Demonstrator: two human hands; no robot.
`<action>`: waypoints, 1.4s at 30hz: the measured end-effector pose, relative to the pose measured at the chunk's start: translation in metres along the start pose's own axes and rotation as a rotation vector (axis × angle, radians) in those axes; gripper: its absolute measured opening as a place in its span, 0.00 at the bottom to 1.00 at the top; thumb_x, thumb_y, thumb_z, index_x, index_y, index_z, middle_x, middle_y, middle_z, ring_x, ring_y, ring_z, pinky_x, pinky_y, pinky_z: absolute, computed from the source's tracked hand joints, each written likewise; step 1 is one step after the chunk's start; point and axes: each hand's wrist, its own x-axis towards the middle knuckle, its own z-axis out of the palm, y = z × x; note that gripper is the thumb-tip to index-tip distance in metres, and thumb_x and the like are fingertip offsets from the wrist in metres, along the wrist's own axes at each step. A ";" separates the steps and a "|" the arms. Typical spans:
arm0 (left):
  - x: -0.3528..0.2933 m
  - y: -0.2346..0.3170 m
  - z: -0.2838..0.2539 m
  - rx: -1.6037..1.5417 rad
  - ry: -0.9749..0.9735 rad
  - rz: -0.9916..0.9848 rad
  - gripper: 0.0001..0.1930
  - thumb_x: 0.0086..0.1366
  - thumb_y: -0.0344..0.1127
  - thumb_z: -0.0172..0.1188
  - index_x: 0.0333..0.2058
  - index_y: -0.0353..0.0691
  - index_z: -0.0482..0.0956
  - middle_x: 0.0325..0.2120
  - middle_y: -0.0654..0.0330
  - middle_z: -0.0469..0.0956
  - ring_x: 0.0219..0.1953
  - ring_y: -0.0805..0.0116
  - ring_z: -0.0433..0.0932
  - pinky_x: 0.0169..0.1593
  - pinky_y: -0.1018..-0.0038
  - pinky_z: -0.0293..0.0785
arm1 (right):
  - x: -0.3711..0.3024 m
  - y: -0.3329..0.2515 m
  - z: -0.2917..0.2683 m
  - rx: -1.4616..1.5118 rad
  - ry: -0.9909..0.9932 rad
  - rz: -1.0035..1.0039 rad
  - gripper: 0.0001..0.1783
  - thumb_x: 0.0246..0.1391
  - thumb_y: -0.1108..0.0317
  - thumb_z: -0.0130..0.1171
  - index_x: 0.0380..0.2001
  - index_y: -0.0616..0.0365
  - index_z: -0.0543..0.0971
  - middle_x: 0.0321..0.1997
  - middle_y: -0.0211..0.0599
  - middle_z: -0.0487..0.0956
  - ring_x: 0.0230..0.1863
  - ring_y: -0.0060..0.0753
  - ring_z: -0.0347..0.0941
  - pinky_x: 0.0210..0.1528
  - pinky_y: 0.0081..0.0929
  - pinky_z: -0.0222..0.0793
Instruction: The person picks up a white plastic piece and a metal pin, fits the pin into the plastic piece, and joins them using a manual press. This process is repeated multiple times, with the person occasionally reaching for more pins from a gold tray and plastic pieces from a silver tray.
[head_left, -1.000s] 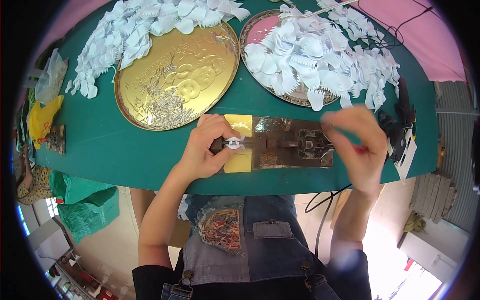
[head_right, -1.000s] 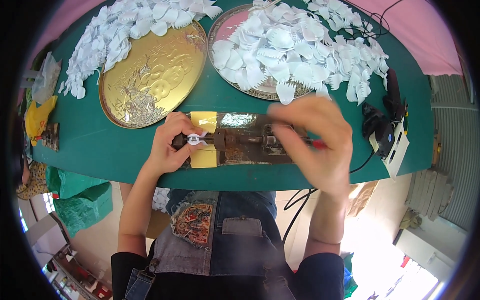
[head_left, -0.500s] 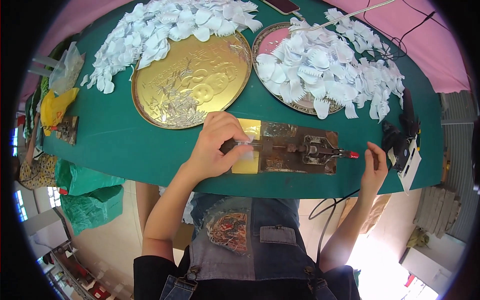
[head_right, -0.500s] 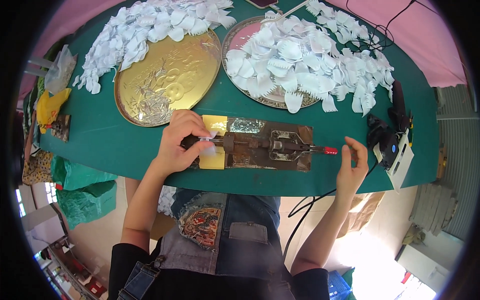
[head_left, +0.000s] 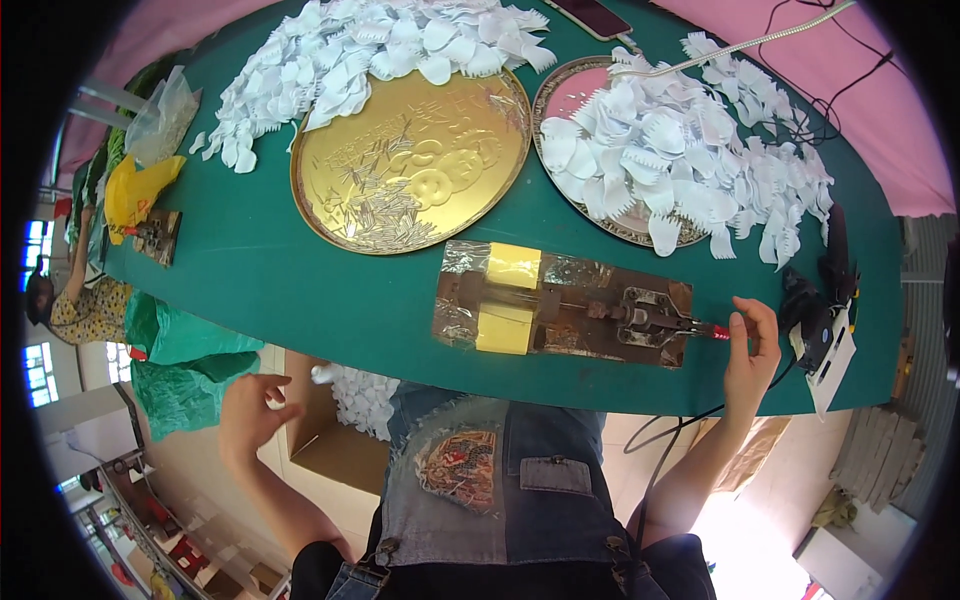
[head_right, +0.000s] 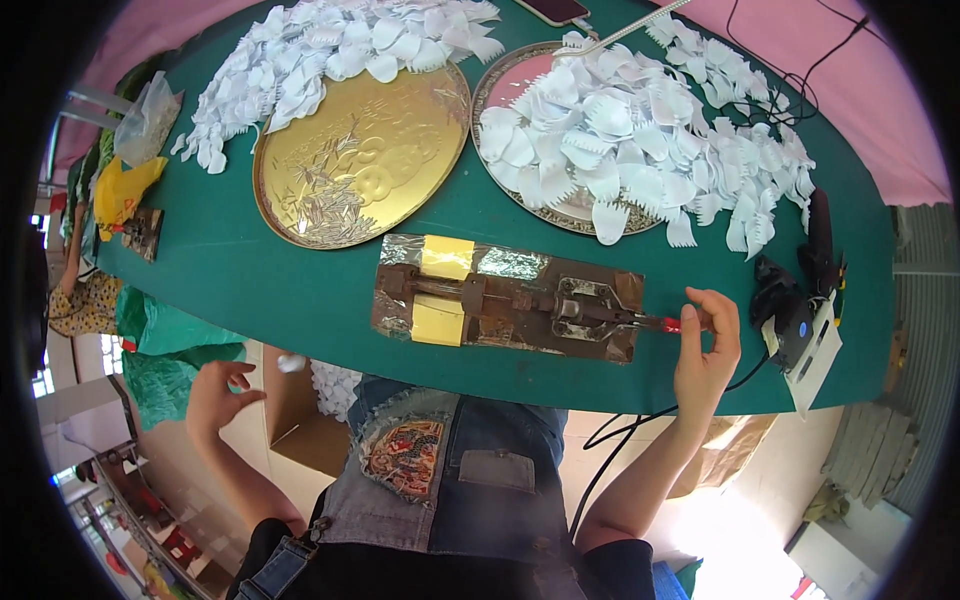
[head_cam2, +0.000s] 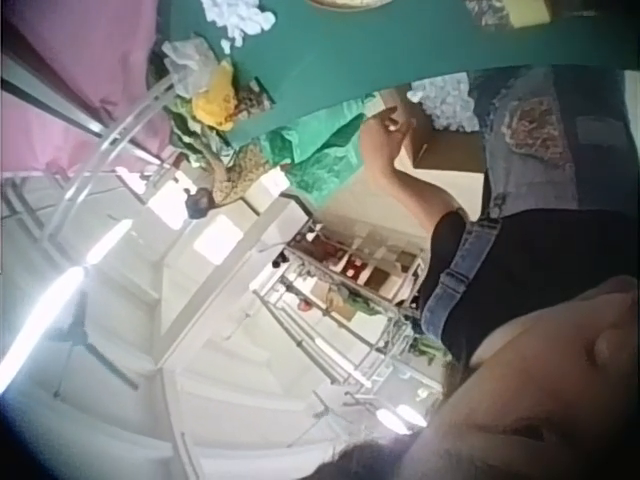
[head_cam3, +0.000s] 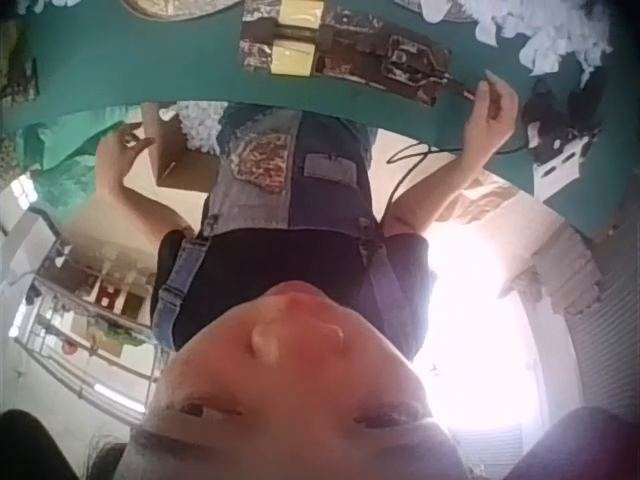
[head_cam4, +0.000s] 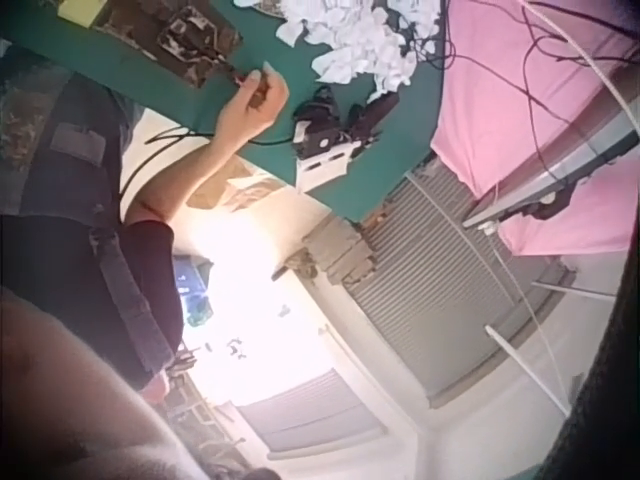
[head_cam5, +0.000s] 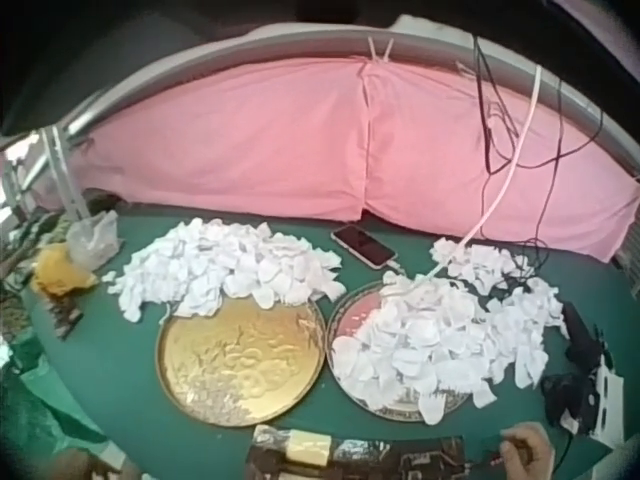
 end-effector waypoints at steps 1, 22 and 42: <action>0.008 0.007 -0.004 -0.004 -0.007 -0.068 0.28 0.43 0.39 0.78 0.46 0.39 0.86 0.27 0.54 0.83 0.34 0.57 0.81 0.40 0.64 0.76 | 0.002 -0.004 0.002 0.001 -0.005 -0.007 0.08 0.61 0.76 0.59 0.42 0.61 0.82 0.45 0.34 0.78 0.37 0.21 0.70 0.42 0.20 0.68; 0.201 0.165 -0.063 -0.739 0.694 0.722 0.05 0.63 0.25 0.62 0.38 0.35 0.80 0.30 0.62 0.79 0.35 0.73 0.78 0.41 0.74 0.73 | 0.013 -0.004 -0.017 -0.149 -0.031 -0.017 0.08 0.58 0.75 0.60 0.41 0.61 0.83 0.38 0.36 0.80 0.31 0.25 0.74 0.37 0.22 0.70; 0.082 0.208 0.034 -0.139 0.491 1.267 0.10 0.49 0.24 0.63 0.33 0.38 0.79 0.33 0.61 0.72 0.43 0.60 0.72 0.47 0.64 0.69 | 0.097 0.030 0.023 -0.317 -0.117 0.037 0.19 0.50 0.69 0.70 0.47 0.57 0.83 0.28 0.31 0.77 0.26 0.24 0.71 0.33 0.26 0.70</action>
